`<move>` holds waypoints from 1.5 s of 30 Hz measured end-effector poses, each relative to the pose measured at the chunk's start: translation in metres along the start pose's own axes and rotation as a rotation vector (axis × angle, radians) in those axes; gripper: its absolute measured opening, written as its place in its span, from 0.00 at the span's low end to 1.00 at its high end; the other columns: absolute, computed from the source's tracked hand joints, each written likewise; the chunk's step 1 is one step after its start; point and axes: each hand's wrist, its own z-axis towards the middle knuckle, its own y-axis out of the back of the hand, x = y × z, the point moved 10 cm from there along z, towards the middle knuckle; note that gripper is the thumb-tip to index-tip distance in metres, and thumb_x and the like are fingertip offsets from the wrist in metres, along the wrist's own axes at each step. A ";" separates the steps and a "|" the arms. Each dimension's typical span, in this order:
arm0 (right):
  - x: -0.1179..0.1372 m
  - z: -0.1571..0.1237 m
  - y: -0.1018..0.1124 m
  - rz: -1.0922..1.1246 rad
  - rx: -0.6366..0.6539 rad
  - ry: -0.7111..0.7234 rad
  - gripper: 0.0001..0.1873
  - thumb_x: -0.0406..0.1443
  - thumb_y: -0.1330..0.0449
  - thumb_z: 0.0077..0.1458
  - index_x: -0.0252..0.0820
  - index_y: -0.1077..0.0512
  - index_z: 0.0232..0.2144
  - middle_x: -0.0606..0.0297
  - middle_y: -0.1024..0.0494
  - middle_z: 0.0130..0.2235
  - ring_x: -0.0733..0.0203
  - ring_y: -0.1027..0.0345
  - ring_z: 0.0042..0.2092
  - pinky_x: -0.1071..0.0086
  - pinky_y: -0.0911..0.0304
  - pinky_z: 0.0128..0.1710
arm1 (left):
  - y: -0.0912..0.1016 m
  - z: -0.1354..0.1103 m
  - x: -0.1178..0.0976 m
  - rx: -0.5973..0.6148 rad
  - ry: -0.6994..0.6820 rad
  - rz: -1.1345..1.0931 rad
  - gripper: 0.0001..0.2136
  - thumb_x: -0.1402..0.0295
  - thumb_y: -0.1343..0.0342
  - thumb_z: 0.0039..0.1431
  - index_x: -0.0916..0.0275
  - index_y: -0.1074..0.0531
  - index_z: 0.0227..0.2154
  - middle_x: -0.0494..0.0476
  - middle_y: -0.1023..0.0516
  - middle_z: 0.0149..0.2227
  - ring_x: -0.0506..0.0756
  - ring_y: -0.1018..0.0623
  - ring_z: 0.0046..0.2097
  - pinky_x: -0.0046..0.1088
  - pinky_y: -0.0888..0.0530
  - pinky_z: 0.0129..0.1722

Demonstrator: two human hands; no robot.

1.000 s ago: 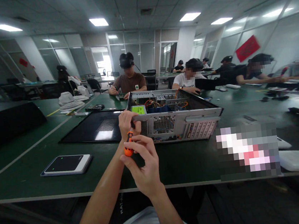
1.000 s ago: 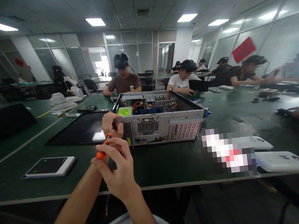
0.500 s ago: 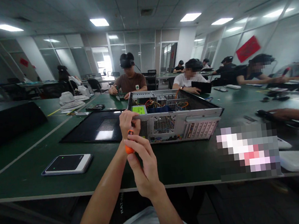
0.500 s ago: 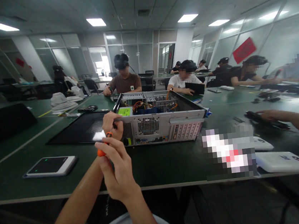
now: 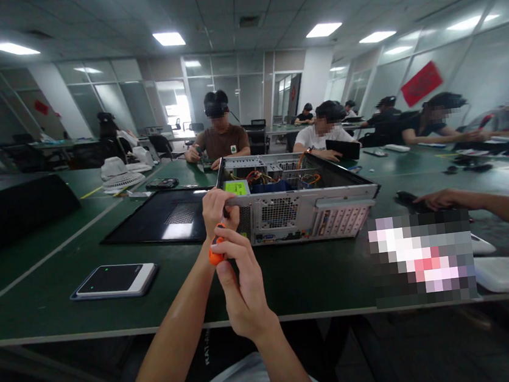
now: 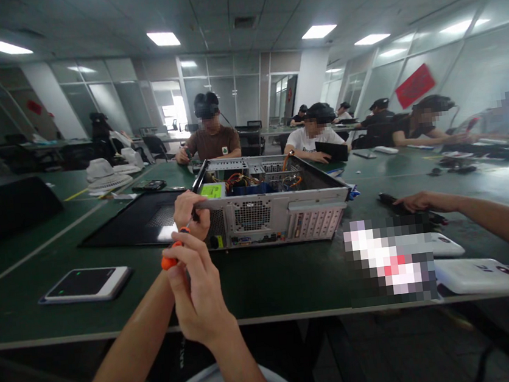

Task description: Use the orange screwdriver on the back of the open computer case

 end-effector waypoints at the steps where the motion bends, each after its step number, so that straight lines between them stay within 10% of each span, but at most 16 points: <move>1: 0.001 0.001 0.001 -0.022 -0.009 0.004 0.13 0.33 0.48 0.71 0.49 0.29 0.53 0.58 0.28 0.60 0.55 0.32 0.62 0.58 0.33 0.61 | 0.000 0.000 0.000 -0.009 -0.005 -0.008 0.10 0.76 0.50 0.53 0.58 0.28 0.36 0.55 0.23 0.35 0.58 0.22 0.41 0.42 0.26 0.55; 31: 0.008 -0.002 0.026 -0.102 -0.301 0.075 0.17 0.36 0.30 0.59 0.50 0.24 0.50 0.62 0.24 0.43 0.56 0.26 0.45 0.59 0.26 0.47 | -0.003 -0.001 0.005 0.035 0.037 0.054 0.11 0.76 0.52 0.53 0.58 0.28 0.36 0.56 0.23 0.34 0.58 0.22 0.43 0.41 0.25 0.54; 45: 0.007 -0.001 0.007 -0.060 -0.087 0.066 0.20 0.31 0.47 0.70 0.51 0.32 0.60 0.58 0.24 0.59 0.55 0.30 0.61 0.56 0.29 0.59 | -0.005 -0.002 0.009 0.032 0.057 0.024 0.12 0.78 0.53 0.56 0.58 0.27 0.35 0.54 0.23 0.34 0.57 0.22 0.42 0.40 0.26 0.55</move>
